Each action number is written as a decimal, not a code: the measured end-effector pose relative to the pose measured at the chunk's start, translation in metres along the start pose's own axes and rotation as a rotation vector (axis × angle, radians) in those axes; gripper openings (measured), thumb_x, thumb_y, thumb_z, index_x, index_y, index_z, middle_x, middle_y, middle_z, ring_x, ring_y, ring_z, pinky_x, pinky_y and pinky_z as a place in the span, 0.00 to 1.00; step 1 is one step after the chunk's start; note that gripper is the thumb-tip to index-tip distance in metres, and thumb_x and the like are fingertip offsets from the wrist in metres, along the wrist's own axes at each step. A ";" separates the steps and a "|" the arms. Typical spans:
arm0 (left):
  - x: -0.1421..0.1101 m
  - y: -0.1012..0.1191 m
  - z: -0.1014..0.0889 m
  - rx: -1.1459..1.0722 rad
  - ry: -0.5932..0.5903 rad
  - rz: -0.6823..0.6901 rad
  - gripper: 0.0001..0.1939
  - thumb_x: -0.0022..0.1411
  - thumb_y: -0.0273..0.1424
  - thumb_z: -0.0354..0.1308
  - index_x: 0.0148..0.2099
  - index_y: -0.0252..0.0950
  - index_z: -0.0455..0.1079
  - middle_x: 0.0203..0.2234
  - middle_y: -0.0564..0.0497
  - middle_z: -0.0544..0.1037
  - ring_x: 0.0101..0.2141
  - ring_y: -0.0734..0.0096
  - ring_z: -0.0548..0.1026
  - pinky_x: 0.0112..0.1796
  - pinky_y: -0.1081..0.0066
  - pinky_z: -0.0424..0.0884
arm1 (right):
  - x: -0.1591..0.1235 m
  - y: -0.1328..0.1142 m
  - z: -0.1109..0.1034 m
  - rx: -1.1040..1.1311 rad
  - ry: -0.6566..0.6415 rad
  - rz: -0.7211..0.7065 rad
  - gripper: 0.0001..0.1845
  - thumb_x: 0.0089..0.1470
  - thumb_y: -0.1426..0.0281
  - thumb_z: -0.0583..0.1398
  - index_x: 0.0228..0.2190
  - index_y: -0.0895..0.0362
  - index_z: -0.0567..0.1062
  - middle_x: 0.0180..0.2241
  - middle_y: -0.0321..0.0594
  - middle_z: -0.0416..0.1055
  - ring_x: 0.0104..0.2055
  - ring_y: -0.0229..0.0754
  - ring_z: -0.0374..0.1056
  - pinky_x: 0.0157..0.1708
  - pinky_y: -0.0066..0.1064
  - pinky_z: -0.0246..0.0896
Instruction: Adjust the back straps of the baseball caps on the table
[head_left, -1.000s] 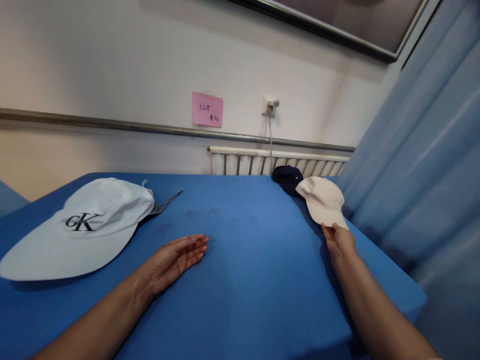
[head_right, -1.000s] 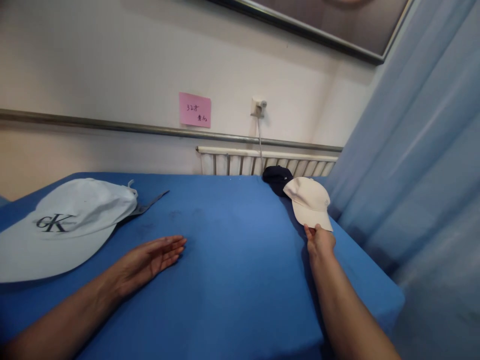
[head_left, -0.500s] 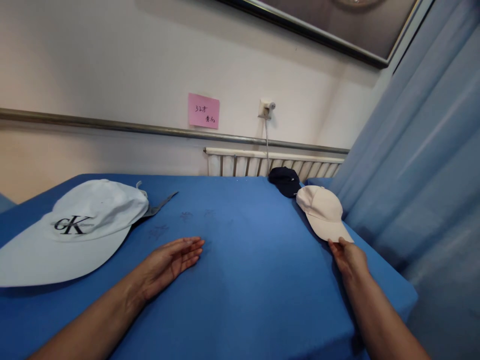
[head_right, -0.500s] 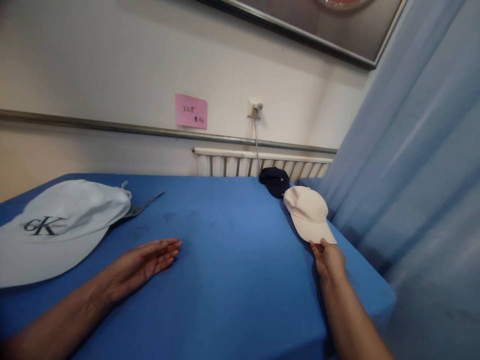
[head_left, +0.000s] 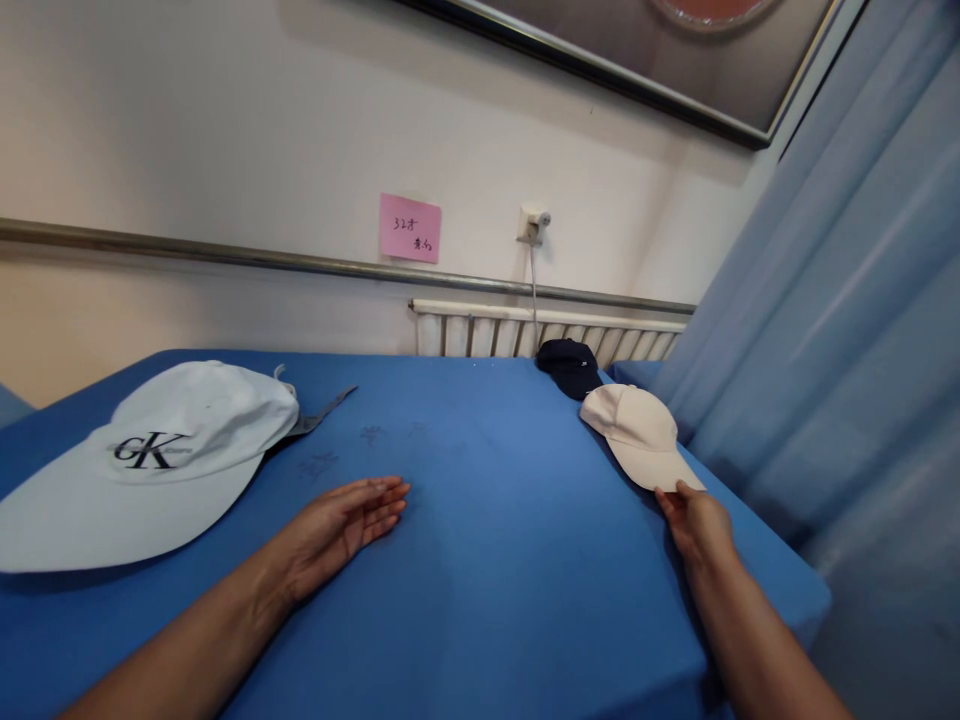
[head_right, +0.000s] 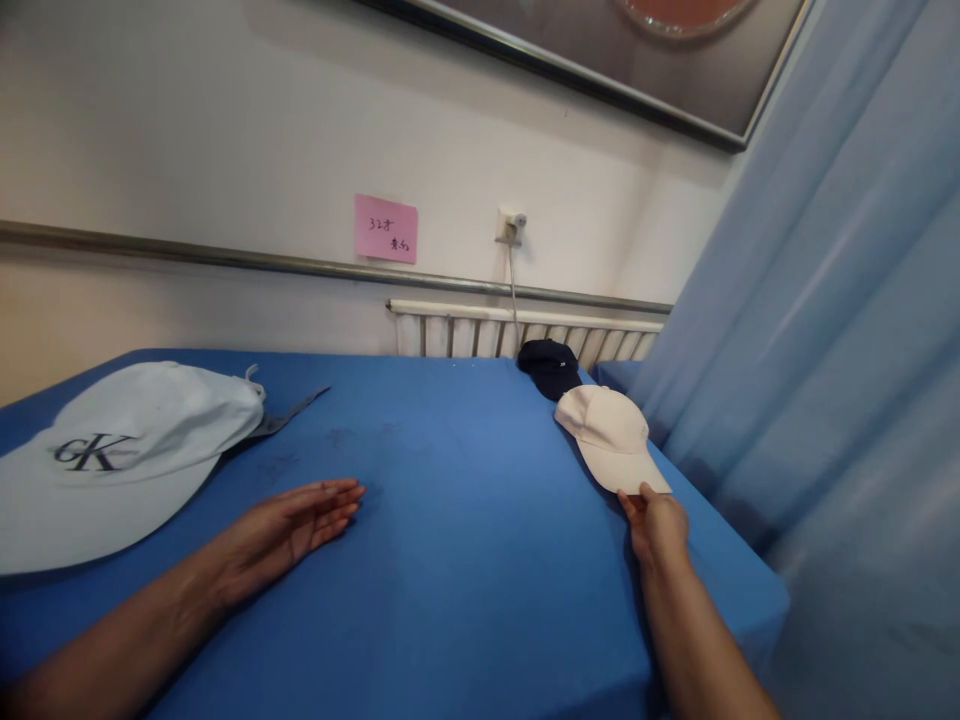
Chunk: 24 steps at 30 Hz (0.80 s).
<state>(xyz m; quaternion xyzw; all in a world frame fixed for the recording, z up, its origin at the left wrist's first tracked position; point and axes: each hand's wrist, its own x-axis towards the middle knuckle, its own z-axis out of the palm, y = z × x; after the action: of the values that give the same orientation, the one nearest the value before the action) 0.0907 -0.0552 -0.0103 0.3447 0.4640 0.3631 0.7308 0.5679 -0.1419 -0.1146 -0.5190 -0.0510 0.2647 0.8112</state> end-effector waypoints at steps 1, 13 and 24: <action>0.000 0.000 0.000 0.000 0.000 0.002 0.09 0.57 0.21 0.61 0.41 0.34 0.76 0.37 0.43 0.82 0.35 0.64 0.81 0.36 0.71 0.79 | 0.000 0.000 0.001 -0.008 -0.010 0.007 0.08 0.42 0.78 0.61 0.24 0.55 0.66 0.27 0.33 0.71 0.26 0.36 0.70 0.29 0.30 0.74; 0.004 -0.002 -0.004 0.000 -0.015 0.010 0.10 0.56 0.20 0.61 0.42 0.33 0.76 0.38 0.41 0.82 0.35 0.63 0.81 0.36 0.71 0.79 | 0.002 0.000 0.014 0.030 -0.027 0.034 0.07 0.44 0.80 0.61 0.25 0.58 0.68 0.29 0.34 0.72 0.29 0.35 0.71 0.33 0.31 0.75; 0.004 -0.002 -0.003 -0.002 -0.004 0.011 0.10 0.56 0.19 0.62 0.41 0.32 0.75 0.39 0.40 0.81 0.34 0.63 0.81 0.35 0.71 0.79 | -0.006 -0.002 0.015 -0.054 -0.066 0.028 0.07 0.43 0.81 0.61 0.26 0.59 0.70 0.30 0.37 0.74 0.30 0.36 0.73 0.33 0.29 0.76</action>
<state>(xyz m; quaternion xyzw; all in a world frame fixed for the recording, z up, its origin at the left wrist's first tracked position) 0.0899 -0.0525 -0.0144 0.3472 0.4603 0.3668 0.7301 0.5582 -0.1333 -0.1051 -0.5323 -0.0777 0.2915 0.7909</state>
